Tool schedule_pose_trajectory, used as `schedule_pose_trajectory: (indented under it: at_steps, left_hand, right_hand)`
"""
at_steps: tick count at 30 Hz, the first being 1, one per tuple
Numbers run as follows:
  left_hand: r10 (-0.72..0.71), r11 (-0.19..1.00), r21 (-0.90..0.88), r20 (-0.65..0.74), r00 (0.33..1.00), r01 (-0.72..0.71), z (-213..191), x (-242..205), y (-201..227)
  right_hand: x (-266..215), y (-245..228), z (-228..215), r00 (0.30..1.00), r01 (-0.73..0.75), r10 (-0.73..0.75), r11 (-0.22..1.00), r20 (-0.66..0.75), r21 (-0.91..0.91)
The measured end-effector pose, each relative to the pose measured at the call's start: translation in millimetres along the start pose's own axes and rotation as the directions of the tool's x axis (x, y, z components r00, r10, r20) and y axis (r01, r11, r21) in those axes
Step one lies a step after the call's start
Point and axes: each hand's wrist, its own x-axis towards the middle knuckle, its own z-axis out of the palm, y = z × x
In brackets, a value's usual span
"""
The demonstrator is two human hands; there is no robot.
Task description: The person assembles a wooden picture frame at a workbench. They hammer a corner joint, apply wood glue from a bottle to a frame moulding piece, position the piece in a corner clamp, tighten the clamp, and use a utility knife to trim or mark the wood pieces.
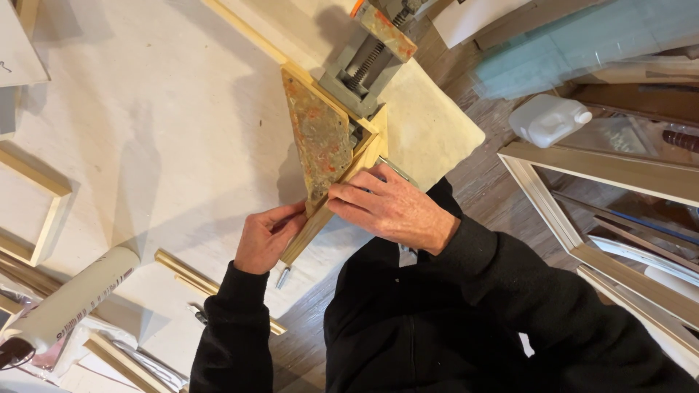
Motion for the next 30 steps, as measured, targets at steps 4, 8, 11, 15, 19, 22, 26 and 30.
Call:
schedule_pose_trajectory:
  at_steps: [4, 8, 11, 15, 19, 22, 26, 30]
  left_hand:
    - [0.003, 1.000, -0.002, -0.009, 1.000, -0.003, 0, 0, -5]
    - [0.007, 1.000, -0.015, -0.008, 1.000, -0.007, 0, 1, -2]
    - [0.008, 0.999, 0.032, -0.019, 1.000, -0.007, 1, 0, 2]
    - [0.009, 1.000, 0.019, -0.010, 1.000, -0.009, 0, 0, -3]
    - [0.050, 0.998, -0.028, 0.010, 0.999, -0.050, -2, 3, -12]
    - [0.052, 0.997, -0.050, 0.007, 0.999, -0.052, -4, 1, -15]
    - [0.042, 0.998, -0.039, 0.014, 0.999, -0.042, -2, 1, -10]
    - [0.050, 0.999, -0.009, 0.015, 0.999, -0.050, -2, -3, -1]
  right_hand:
    - [0, 0, -2, 1.000, -0.011, 0.011, 1.000, 0.010, 0.014]
    - [-1, 1, -3, 1.000, -0.029, 0.029, 0.999, 0.013, 0.028]
    - [-1, -1, -1, 0.999, -0.053, 0.053, 0.998, -0.005, 0.034]
    - [-15, -22, -17, 0.994, -0.112, 0.112, 0.991, -0.005, 0.078]
    - [-68, -53, -13, 0.812, -0.510, 0.532, 0.847, -0.240, 0.153]
    - [-109, -62, 2, 0.657, -0.688, 0.722, 0.692, -0.215, 0.219]
    - [-145, -65, 28, 0.403, -0.878, 0.915, 0.376, 0.031, 0.297]
    - [-149, -64, 32, 0.423, -0.863, 0.906, 0.413, -0.033, 0.291]
